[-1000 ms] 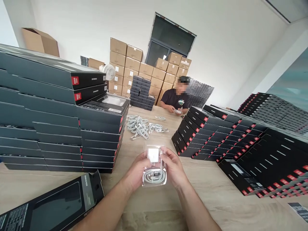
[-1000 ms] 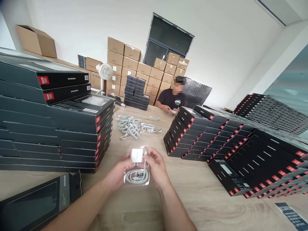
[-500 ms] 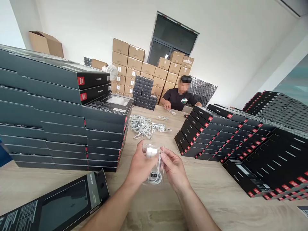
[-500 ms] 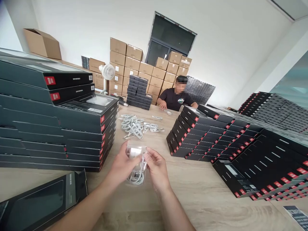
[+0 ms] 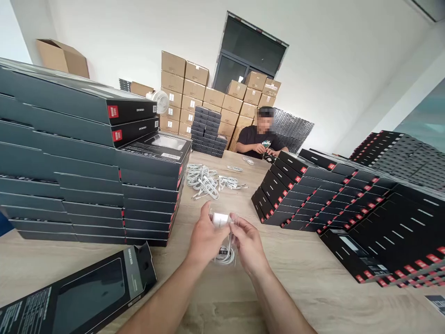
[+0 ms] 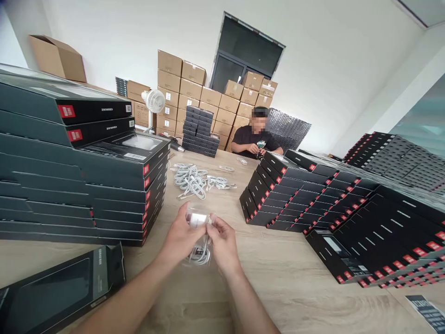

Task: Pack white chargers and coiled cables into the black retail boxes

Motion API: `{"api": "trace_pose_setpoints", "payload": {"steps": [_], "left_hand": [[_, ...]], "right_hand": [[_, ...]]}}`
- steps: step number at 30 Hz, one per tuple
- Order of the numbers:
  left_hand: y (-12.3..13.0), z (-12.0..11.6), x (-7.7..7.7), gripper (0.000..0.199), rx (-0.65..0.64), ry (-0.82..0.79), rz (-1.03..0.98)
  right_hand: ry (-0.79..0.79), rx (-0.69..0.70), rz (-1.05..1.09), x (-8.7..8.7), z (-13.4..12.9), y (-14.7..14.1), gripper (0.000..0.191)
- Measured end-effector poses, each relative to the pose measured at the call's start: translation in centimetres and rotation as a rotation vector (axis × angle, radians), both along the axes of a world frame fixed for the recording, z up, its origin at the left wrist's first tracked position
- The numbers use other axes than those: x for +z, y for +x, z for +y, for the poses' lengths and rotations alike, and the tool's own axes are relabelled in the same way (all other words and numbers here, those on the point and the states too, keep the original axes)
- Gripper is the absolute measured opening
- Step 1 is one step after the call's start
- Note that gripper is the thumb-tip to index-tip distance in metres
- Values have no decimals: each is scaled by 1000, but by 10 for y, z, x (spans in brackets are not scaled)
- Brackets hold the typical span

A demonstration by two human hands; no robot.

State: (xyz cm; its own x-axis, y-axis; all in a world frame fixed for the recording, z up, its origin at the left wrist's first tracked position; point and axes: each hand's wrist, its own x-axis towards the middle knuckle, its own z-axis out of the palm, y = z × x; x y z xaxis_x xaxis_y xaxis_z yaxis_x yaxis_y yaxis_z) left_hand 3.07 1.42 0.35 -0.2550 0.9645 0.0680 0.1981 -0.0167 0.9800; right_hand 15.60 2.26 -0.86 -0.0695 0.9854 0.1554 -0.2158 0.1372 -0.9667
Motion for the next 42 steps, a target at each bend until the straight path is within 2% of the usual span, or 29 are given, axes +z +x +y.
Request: {"api": "trace_pose_setpoints", "payload": {"steps": [5,10,17,20,22,26,31,37,42], "left_hand": [[-3,0,4,88,17,-6,64],[-10,-6,11,87,-8,9,12],[-7,-2,4,87,-22,22,6],[-6,2,2,90,-8,22,-12],[-8,5,3,92,26,16,-67],[-14,8,4,88,83,7,-151],[-15,6,4,91,69,-19,-177],[-11,8,5,102,75,-48,-94],[-14,8,4,93,60,-75,-140]], "right_hand": [[70,182,-1,0,2,4,43],[82,194,-56,3,0,5,44],[95,163,-229,6,-6,6,51],[47,249,-212,4,0,13,64],[18,355,-199,2,5,19,73],[-40,507,-216,-4,10,27,74],[8,479,-295,-7,6,24,72],[145,296,-472,-3,-1,14,60],[-31,454,-314,-3,0,16,71]]}}
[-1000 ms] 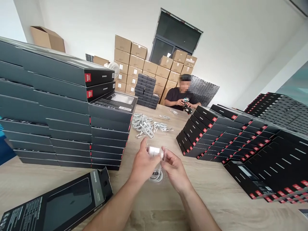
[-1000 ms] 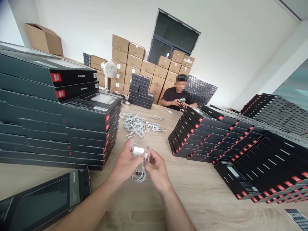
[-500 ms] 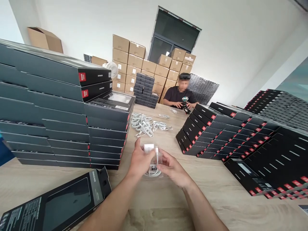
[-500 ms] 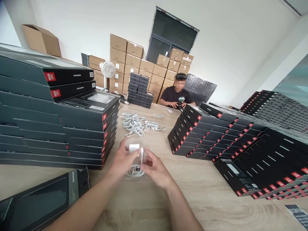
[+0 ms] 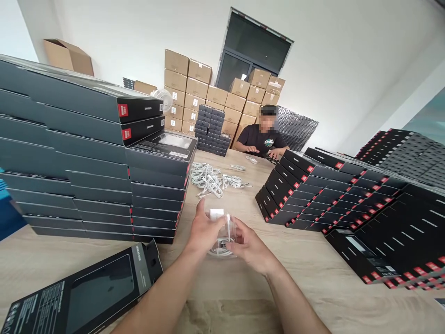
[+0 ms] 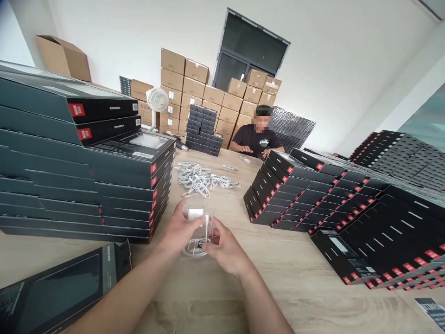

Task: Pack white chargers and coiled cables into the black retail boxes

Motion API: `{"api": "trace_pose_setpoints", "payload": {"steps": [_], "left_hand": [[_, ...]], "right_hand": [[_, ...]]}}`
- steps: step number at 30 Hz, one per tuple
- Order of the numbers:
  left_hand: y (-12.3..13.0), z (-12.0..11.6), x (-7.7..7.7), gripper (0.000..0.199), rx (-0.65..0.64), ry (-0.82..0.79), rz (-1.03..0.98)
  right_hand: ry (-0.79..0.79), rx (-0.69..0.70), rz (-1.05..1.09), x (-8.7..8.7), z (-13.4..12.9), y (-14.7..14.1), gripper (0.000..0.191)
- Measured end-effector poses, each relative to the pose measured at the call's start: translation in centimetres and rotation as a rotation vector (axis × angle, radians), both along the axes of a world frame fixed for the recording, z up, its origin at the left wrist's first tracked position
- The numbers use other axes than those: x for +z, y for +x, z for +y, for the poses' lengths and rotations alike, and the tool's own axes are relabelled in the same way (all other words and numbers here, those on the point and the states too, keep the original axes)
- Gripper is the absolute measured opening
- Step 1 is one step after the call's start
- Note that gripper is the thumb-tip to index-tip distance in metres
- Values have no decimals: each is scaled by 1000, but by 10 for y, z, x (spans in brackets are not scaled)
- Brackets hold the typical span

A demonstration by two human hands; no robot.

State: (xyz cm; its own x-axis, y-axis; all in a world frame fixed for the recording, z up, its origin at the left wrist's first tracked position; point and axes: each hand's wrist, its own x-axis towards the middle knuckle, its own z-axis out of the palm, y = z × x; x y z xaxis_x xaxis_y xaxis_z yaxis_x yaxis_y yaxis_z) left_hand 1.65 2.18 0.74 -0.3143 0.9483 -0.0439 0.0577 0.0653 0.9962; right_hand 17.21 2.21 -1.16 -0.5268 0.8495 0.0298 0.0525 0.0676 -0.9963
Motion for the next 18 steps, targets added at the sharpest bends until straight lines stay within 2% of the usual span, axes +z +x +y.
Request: {"api": "trace_pose_setpoints", "payload": {"steps": [5,10,15,18], "left_hand": [[-1,-1,-3,94,-5,-5,-72],[-1,1,-6,85,18,53,-144],[-1,0,-4,82,25,51,-62],[-1,-1,-4,81,-6,75,-101]], "right_hand": [[-22,12,24,3,0,5,69],[-165,79,51,4,2,8,82],[-129,-44,21,0,0,-5,79],[-140,7,44,1,0,-3,79]]}}
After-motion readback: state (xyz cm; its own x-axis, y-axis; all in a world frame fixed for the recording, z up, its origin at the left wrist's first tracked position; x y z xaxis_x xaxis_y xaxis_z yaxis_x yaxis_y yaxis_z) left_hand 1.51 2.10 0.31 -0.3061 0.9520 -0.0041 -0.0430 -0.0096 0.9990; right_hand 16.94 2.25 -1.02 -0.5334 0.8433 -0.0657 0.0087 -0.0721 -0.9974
